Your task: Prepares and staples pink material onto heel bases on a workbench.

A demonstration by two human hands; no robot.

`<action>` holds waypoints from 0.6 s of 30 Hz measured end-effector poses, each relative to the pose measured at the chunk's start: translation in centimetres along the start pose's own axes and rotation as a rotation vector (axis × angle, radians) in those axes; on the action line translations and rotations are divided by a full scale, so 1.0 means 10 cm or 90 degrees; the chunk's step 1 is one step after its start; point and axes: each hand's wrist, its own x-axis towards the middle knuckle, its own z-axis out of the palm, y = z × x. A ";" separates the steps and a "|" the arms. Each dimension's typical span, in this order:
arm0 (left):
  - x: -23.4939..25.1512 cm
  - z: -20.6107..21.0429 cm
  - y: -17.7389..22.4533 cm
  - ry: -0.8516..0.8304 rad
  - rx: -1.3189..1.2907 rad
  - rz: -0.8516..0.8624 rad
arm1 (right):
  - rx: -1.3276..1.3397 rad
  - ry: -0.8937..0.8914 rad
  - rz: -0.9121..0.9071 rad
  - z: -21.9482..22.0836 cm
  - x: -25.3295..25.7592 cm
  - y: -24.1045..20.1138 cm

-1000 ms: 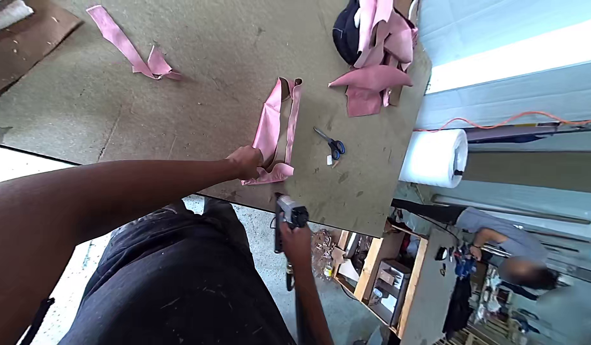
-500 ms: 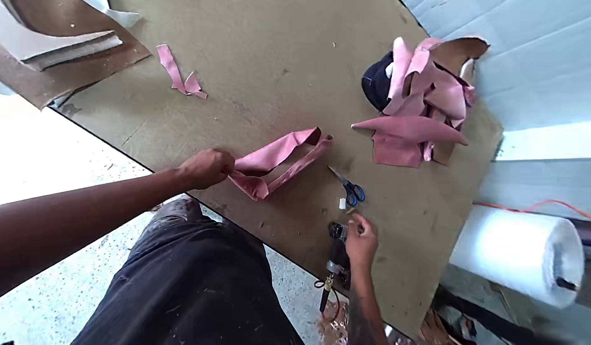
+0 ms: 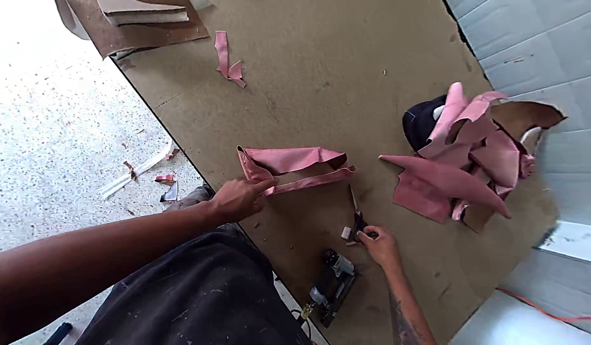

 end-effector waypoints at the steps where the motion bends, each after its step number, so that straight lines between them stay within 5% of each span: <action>1: 0.03 0.07 0.00 -0.003 -0.001 -0.004 | 0.038 -0.054 0.027 -0.06 -0.08 -0.04; 4: 0.08 0.14 -0.01 0.008 -0.018 -0.007 | 0.207 -0.165 0.063 -0.15 -0.49 -0.21; 7: 0.13 0.06 0.00 0.001 -0.016 -0.016 | 0.309 -0.124 0.021 0.06 -0.97 -0.53; 12: 0.31 -0.06 -0.08 -0.046 0.009 -0.004 | 0.186 0.053 -0.244 0.87 -1.49 -1.12; 18: 0.19 -0.08 -0.16 -0.038 -0.040 0.020 | 0.129 0.105 -0.243 1.49 -1.42 -1.69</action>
